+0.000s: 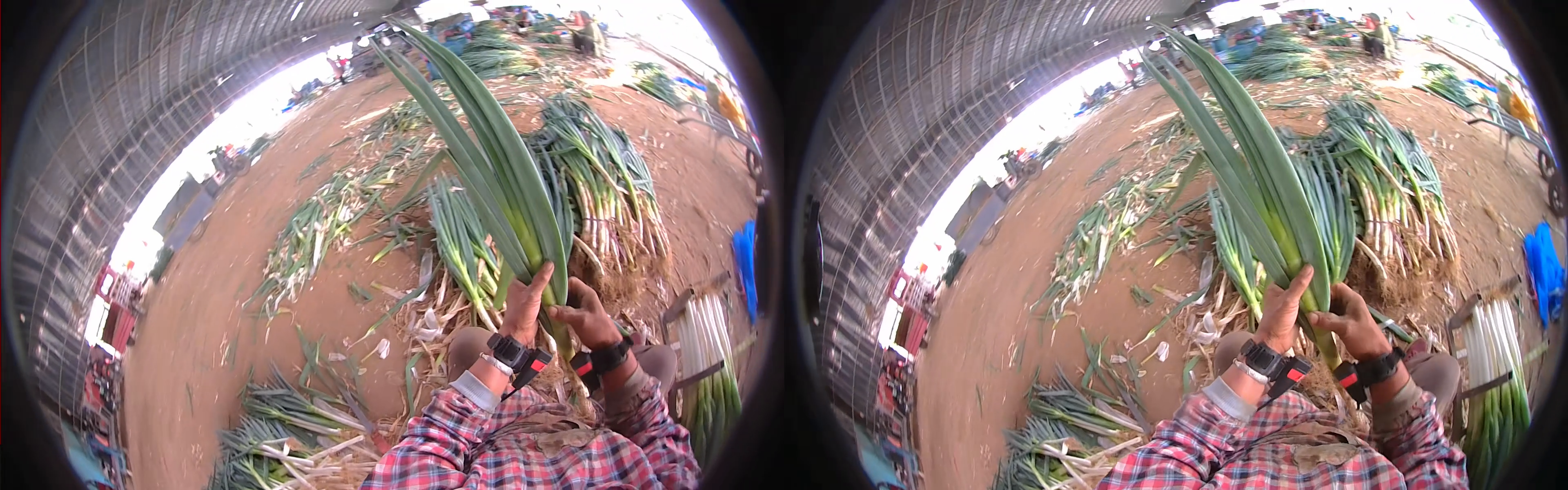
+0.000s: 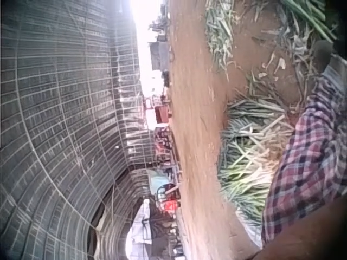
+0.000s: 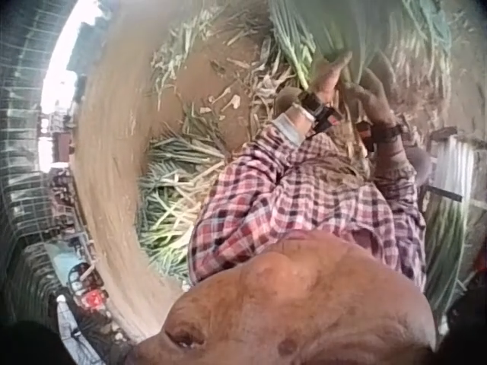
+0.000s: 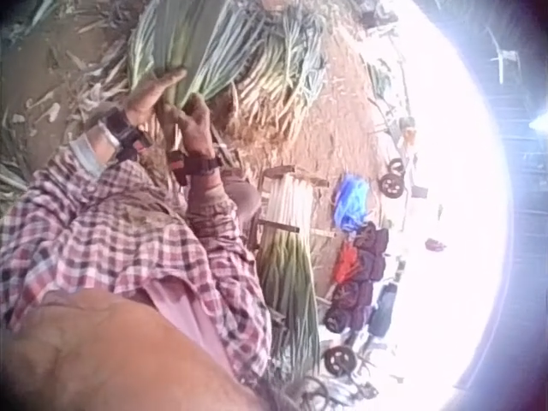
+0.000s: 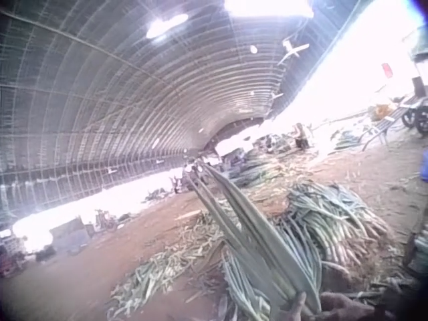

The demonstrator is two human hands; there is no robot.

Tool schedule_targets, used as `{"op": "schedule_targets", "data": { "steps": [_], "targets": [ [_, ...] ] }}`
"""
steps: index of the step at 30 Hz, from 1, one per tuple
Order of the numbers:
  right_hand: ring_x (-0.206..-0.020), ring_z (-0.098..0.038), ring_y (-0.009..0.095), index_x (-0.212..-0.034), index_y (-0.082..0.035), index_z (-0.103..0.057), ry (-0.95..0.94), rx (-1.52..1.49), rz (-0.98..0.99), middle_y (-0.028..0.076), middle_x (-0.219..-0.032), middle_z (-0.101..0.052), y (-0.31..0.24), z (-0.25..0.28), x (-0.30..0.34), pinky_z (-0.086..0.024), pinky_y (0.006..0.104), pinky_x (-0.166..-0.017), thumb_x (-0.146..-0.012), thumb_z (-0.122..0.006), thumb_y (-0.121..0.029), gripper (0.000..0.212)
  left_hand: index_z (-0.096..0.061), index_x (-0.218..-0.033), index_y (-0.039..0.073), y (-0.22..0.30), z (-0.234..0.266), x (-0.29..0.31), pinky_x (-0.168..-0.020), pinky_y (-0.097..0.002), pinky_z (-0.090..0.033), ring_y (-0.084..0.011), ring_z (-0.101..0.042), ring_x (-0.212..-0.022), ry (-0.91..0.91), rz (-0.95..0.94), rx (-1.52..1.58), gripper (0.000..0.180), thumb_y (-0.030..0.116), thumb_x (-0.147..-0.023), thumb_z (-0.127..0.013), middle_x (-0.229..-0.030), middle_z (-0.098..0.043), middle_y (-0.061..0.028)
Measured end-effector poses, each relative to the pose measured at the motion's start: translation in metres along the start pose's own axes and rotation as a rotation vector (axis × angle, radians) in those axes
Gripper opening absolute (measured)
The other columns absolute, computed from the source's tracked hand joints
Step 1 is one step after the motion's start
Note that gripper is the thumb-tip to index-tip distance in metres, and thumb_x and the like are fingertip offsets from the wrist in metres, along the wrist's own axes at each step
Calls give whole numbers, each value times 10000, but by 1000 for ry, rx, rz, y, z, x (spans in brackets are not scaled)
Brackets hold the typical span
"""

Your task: Cleaning, trimming, and bundling green onions using a knife and ties.

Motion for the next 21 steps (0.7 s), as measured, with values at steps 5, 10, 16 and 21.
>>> {"op": "schedule_targets", "data": {
  "steps": [5, 10, 16, 21],
  "targets": [
    [-1016, -544, 116, -1216, 37, -525, -122, -29, 35, 37, -1099, -607, -28, 12, 4, -433, 276, -902, -761, -749, -57, 516, -626, -1135, 36, -8, -27, -1, -787, -263, -470, -92, -585, -899, -77, 15, 12, 408, 304, -847, -736, -1037, -644, -9],
    [-1016, -552, 110, -1227, 51, -514, -44, 10, 70, 48, -1113, -606, -25, 25, 18, -448, 261, -885, -763, -730, -10, 515, -632, -1118, 22, -23, -41, 4, -771, -261, -472, -94, -589, -876, -9, -1, 19, 393, 302, -858, -726, -1034, -648, -16],
    [-806, -551, 101, -1105, 26, -583, 185, 478, 232, 68, -855, -620, -28, 19, 24, -484, 287, -735, -731, -655, -46, 388, -633, -1027, -1, -37, -38, -15, -697, -304, -510, -168, -639, -732, 83, -64, -77, 260, 204, -873, -676, -822, -674, -76],
    [-776, -497, 83, -1080, 35, -559, 139, 433, 201, 3, -822, -550, -37, 33, 34, -454, 266, -678, -762, -642, -24, 334, -579, -1073, 11, 5, -54, -13, -645, -330, -531, -178, -639, -721, -4, -26, -170, 326, 241, -871, -691, -901, -667, -105]
  ]
}}
Point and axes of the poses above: each hand's wrist, its own x-axis away from the middle knuckle, its own z-axis out of the back of the hand, y = z × x, the point moved 4 cm from there along -x, towards the middle knuckle
